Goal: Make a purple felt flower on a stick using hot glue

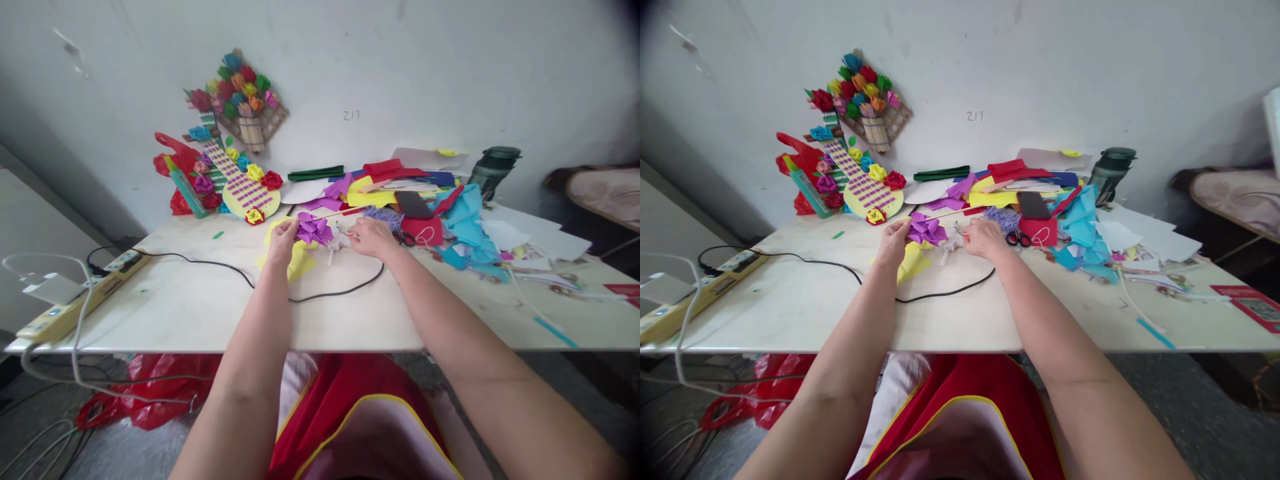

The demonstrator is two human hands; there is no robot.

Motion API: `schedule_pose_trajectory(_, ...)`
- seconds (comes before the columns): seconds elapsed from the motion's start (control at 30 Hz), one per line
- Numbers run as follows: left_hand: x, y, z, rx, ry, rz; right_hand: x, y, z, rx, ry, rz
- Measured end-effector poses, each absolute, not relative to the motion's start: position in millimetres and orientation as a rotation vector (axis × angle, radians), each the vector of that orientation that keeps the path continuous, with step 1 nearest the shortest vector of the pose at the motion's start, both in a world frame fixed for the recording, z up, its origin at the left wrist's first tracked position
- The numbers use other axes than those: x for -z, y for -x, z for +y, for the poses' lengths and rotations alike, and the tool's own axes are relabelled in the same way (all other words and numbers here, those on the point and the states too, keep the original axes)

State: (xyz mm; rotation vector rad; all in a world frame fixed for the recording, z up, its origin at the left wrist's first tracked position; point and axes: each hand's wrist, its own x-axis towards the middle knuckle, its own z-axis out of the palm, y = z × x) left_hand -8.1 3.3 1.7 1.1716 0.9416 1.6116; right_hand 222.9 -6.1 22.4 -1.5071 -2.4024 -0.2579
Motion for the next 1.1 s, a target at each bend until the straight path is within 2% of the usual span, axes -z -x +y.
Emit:
schedule_pose_trajectory(0.23, -4.7, 3.3, -1.3, -1.486, -1.284, 0.913, -36.2, -220.6, -13.5, 0.435, 1.235, -2.161)
schedule_pose_trajectory(0.7, -1.9, -1.3, -4.4, -1.321, -1.402, 0.883, -20.8, -216.8, 0.1, -0.098, 1.089, -2.264)
schedule_pose_trajectory(1.1, 3.4, 0.3, 0.1, -1.276, -1.395, 0.887, -17.4, -213.9, 6.9, -0.049, 1.034, -2.283)
